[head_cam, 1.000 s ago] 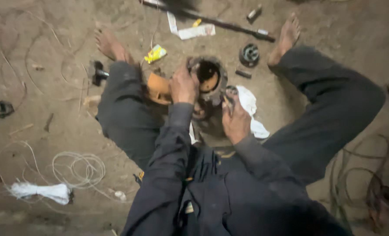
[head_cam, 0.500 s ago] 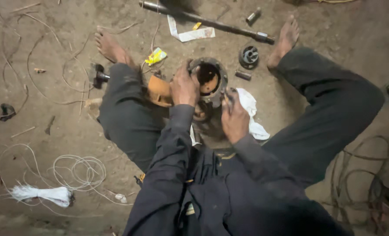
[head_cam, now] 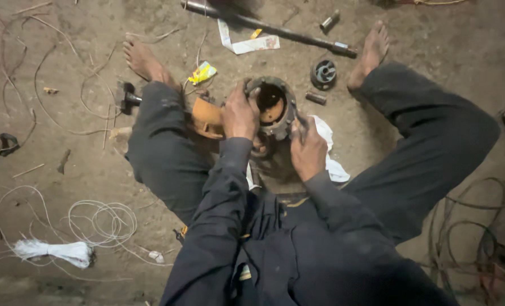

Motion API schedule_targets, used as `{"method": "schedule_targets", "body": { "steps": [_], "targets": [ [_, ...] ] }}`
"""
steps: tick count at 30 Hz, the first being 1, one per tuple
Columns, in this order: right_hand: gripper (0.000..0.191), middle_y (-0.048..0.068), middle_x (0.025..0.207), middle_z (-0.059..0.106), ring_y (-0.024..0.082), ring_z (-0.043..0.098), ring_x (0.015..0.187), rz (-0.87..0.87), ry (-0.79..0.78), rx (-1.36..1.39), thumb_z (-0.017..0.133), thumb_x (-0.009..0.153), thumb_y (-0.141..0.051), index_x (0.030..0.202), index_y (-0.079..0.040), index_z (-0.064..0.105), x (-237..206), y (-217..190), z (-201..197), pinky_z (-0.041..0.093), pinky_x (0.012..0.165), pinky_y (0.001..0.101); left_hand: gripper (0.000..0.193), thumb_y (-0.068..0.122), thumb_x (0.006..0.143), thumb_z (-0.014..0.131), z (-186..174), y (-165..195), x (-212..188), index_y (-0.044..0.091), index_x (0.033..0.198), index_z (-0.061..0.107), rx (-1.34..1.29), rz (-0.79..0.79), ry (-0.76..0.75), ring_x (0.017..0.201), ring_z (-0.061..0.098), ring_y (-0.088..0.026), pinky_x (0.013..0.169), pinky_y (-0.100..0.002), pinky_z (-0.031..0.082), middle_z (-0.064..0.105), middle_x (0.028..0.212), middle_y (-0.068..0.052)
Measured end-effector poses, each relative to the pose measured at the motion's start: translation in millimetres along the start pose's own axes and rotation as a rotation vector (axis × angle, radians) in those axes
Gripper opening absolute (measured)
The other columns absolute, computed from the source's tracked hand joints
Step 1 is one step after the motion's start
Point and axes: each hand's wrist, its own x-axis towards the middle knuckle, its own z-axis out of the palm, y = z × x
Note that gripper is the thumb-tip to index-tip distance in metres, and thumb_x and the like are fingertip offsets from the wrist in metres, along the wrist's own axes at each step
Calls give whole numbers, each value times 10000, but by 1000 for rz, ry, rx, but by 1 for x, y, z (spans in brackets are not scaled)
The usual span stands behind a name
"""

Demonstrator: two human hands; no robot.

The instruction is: The person sits on the floor and uses a small metal tool to scrape and clean the inner surface of a cylindrical motor housing. They repeatedly rotate the housing and scrape different sections while other motor parts and tools lie nearby.

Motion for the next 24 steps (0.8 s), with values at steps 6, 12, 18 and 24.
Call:
{"method": "schedule_targets", "body": {
  "steps": [6, 12, 18, 24],
  "targets": [
    [338, 256, 1098, 727, 454, 703, 995, -26, 6, 29, 602, 998, -157, 1322, -63, 579, 2, 6, -3, 540, 794, 513, 308, 224, 970, 655, 5, -4, 0, 130, 1263, 649, 59, -6, -22, 1046, 689, -407, 858, -499, 544, 727, 1110, -195],
    [335, 275, 1039, 712, 492, 671, 951, 38, -25, -73, 618, 1003, -176, 1307, -40, 578, 10, 2, -5, 512, 776, 550, 303, 244, 983, 654, 0, 5, 2, 139, 1267, 641, 25, 51, 45, 1058, 697, -394, 861, -490, 552, 732, 1147, -179],
    [344, 250, 1002, 724, 477, 685, 937, 28, -40, -48, 598, 992, -177, 1320, -73, 585, 14, -12, -10, 515, 780, 545, 299, 246, 996, 657, -4, 7, 0, 132, 1272, 645, 50, 11, 2, 1047, 689, -404, 866, -500, 548, 732, 1138, -182],
    [399, 257, 944, 708, 473, 686, 910, 121, -66, -73, 608, 986, -187, 1379, -119, 590, 17, -17, -14, 511, 759, 548, 346, 195, 949, 620, 3, -5, -1, 137, 1289, 643, 32, 47, -4, 1047, 691, -414, 854, -498, 546, 734, 1156, -185]
  ]
}}
